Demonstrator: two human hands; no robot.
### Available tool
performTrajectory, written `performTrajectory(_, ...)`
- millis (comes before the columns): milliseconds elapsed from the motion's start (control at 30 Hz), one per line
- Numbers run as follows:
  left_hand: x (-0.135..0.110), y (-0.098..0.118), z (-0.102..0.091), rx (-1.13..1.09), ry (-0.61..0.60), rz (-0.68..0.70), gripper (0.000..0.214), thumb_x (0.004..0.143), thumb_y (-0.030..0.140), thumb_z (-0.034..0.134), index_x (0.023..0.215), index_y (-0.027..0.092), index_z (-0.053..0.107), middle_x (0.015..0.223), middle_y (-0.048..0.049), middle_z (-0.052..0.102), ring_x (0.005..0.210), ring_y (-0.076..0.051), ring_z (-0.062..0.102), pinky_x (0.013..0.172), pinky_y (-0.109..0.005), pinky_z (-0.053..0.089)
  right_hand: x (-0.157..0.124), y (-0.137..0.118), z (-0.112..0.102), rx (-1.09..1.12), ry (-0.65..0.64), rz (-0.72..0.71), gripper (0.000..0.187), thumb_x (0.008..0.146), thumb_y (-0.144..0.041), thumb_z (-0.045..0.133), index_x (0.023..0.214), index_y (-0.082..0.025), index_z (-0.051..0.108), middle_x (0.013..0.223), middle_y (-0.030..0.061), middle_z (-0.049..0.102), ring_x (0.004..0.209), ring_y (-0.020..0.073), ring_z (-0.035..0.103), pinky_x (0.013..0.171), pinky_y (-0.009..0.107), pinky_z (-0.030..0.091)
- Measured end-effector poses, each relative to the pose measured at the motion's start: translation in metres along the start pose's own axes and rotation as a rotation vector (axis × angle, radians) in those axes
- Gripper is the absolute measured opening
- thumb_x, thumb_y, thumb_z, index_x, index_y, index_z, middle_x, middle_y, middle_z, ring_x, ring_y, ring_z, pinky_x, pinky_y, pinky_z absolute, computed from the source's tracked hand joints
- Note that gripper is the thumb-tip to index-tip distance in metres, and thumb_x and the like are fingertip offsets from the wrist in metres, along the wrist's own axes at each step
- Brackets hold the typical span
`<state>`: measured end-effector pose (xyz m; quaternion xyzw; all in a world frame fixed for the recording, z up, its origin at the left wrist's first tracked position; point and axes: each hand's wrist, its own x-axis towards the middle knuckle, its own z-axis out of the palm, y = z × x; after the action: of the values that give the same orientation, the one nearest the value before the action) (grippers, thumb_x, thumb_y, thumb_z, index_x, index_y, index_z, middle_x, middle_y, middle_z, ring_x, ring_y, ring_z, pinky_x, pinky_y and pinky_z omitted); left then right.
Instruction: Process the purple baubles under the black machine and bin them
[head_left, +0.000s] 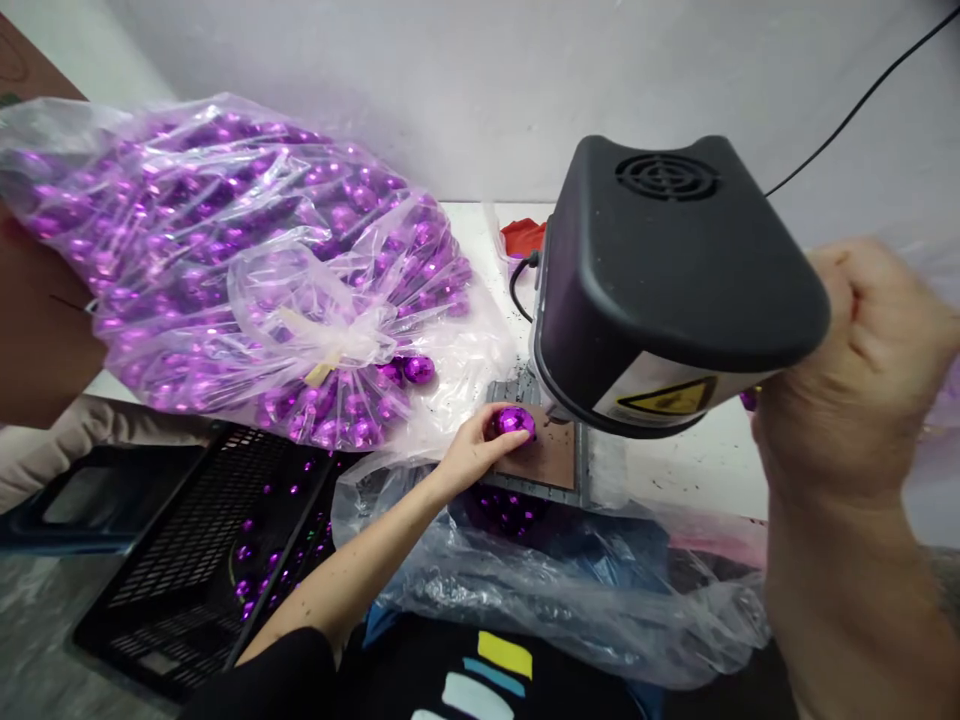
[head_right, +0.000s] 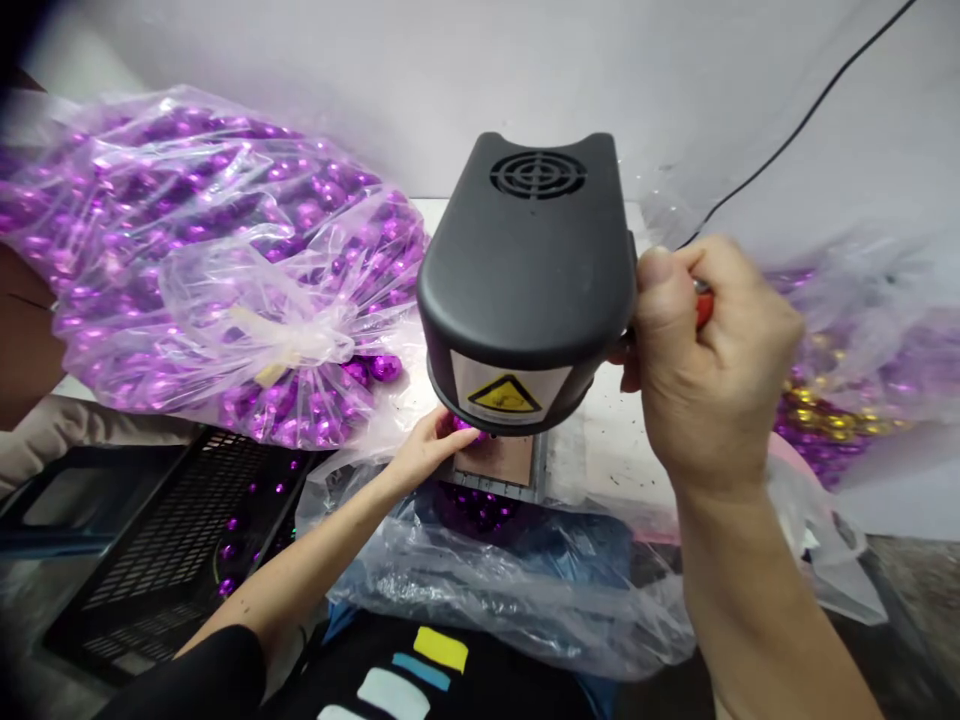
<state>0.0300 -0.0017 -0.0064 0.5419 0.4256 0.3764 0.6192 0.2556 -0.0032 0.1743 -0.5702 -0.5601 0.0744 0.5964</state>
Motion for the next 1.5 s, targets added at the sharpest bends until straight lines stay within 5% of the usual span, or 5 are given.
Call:
performTrajectory(433,0.002,-0.007,0.024,0.701,0.046,0.381,0.044,0.084,0.046,0.074,0.119,0.021,0.064,0.118,-0.0112,0.069,0.109,-0.030,0.061,0.101,-0.047,0.043,-0.001,0.000,-0.001,-0.043,0.009,-0.050,0.054,0.090,-0.061,0.051,0.074,-0.009,0.054,0.054,-0.0035,0.035,0.049,-0.0035,0.029,0.043,0.010,0.019)
performTrajectory(733,0.003,-0.018,0.028,0.584,0.052,0.399,0.042,0.085,0.041,0.072,0.122,0.023,0.062,0.121,-0.0106,0.069,0.121,-0.033,0.055,0.118,-0.056,0.026,0.001,0.003,-0.001,-0.037,0.031,-0.078,0.054,0.090,-0.059,0.053,0.073,-0.008,0.058,0.060,-0.0010,0.038,0.059,-0.0020,0.033,0.050,0.012,0.024)
performTrajectory(1067,-0.001,-0.022,0.031,0.374,0.010,0.247,0.052,0.083,0.045,0.071,0.127,0.022,0.057,0.124,-0.0121,0.063,0.125,-0.033,0.053,0.119,-0.059,0.027,-0.004,0.001,-0.007,-0.118,0.025,-0.027,0.054,0.089,-0.062,0.052,0.079,-0.010,0.062,0.069,0.0012,0.048,0.064,-0.0001,0.041,0.054,0.013,0.030)
performTrajectory(1267,-0.002,-0.027,0.030,0.310,0.030,0.245,0.050,0.080,0.042,0.076,0.125,0.026,0.061,0.122,-0.0107,0.065,0.126,-0.035,0.053,0.122,-0.060,0.022,-0.043,-0.003,-0.018,-0.358,0.131,-0.190,0.037,0.091,-0.049,0.053,0.081,-0.016,0.068,0.075,0.0018,0.060,0.066,0.0021,0.048,0.060,0.019,0.037)
performTrajectory(1500,0.000,-0.040,0.028,0.267,-0.025,0.216,0.054,0.084,0.042,0.073,0.134,0.027,0.059,0.130,-0.0122,0.065,0.128,-0.035,0.054,0.118,-0.061,0.030,-0.091,0.016,-0.037,-0.297,-0.040,-0.238,0.015,0.079,-0.037,0.066,0.082,-0.023,0.069,0.059,0.0013,0.052,0.051,0.0098,0.044,0.040,0.027,0.027)
